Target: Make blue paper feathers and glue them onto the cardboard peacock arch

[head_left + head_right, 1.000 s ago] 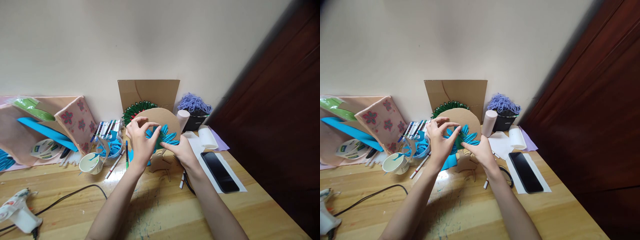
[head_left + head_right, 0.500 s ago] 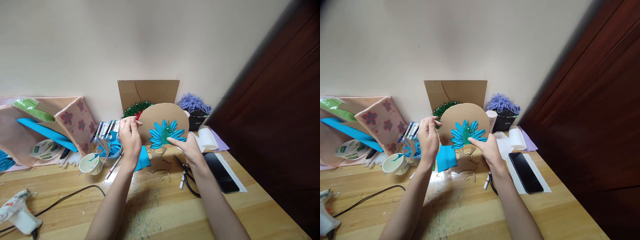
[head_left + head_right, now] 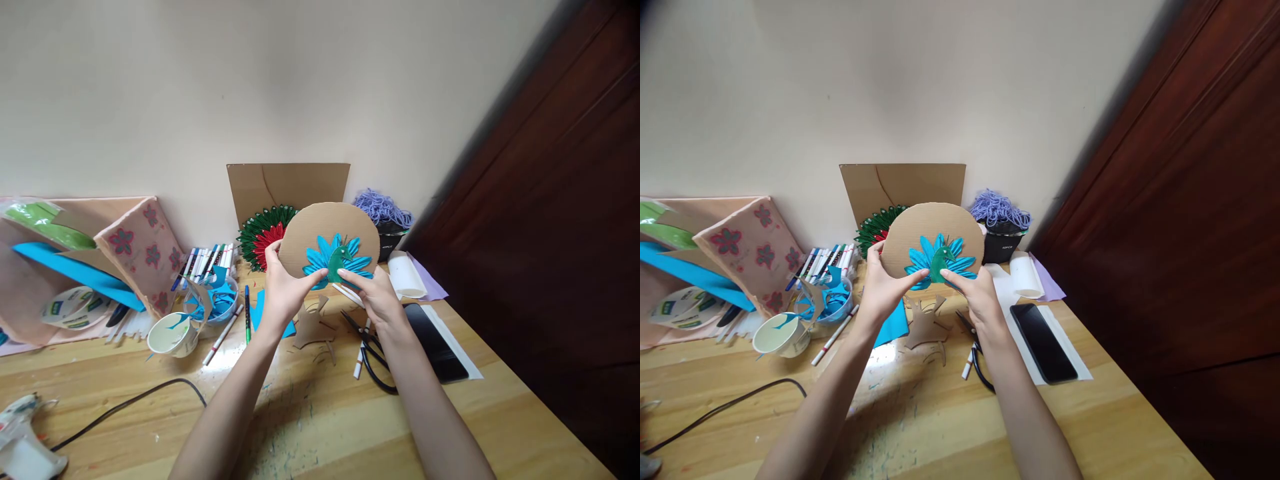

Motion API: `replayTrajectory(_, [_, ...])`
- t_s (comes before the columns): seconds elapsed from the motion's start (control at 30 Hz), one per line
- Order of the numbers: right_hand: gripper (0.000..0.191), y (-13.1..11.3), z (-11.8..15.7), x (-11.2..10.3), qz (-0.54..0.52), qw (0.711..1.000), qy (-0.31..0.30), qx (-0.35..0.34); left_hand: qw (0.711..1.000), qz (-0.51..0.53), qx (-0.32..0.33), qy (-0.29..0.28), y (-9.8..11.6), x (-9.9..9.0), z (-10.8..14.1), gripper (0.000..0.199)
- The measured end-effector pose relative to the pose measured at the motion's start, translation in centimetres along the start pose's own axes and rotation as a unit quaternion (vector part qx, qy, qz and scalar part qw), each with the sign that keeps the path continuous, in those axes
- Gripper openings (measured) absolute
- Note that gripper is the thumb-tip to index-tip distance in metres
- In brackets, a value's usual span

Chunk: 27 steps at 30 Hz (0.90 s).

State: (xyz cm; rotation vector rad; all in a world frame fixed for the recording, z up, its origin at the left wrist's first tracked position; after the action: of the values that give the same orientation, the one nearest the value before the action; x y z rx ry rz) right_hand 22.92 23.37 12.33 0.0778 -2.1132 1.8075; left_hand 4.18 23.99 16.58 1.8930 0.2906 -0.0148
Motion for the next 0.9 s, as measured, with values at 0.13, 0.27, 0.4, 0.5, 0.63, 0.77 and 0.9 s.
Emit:
replayTrajectory(0.13, [0.044,0.0,0.0,0.0,-0.015,1.0,0.003,-0.002,1.0,-0.004,0.023,0.004,0.4,0.2,0.2,0.078])
replayTrajectory(0.27, [0.046,-0.2,0.0,-0.1,-0.017,1.0,0.006,-0.017,0.998,-0.029,0.061,0.021,0.9,0.2,0.5,0.08])
replayTrajectory(0.4, [0.045,-0.3,0.1,-0.1,-0.008,0.999,0.018,-0.034,0.996,-0.041,0.074,0.035,0.7,0.0,0.6,0.08])
replayTrajectory(0.5, [0.038,-0.3,0.1,-0.1,0.014,0.999,0.027,-0.039,0.996,-0.051,0.063,0.043,0.4,-0.1,0.6,0.082])
replayTrajectory(0.63, [0.037,-0.3,0.1,0.0,0.021,0.999,0.021,-0.037,0.996,-0.064,0.051,0.043,0.1,0.0,0.6,0.081])
replayTrajectory(0.77, [0.042,0.2,-0.1,0.1,0.005,1.0,-0.002,-0.008,0.996,-0.072,0.042,0.04,-0.1,0.1,0.5,0.077])
replayTrajectory(0.9, [0.038,0.4,0.0,0.4,0.007,1.0,-0.012,-0.007,0.997,-0.066,0.032,0.031,-0.5,0.1,0.2,0.078])
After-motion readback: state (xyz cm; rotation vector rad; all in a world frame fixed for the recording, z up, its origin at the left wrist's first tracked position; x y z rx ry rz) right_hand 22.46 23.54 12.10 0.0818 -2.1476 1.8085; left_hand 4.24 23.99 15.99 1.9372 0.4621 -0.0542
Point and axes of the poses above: each hand's wrist, its own z-axis away from the middle knuckle, its own x-axis out of the palm, y = z × x, the point moved 9 cm from there along -z, towards the middle knuckle
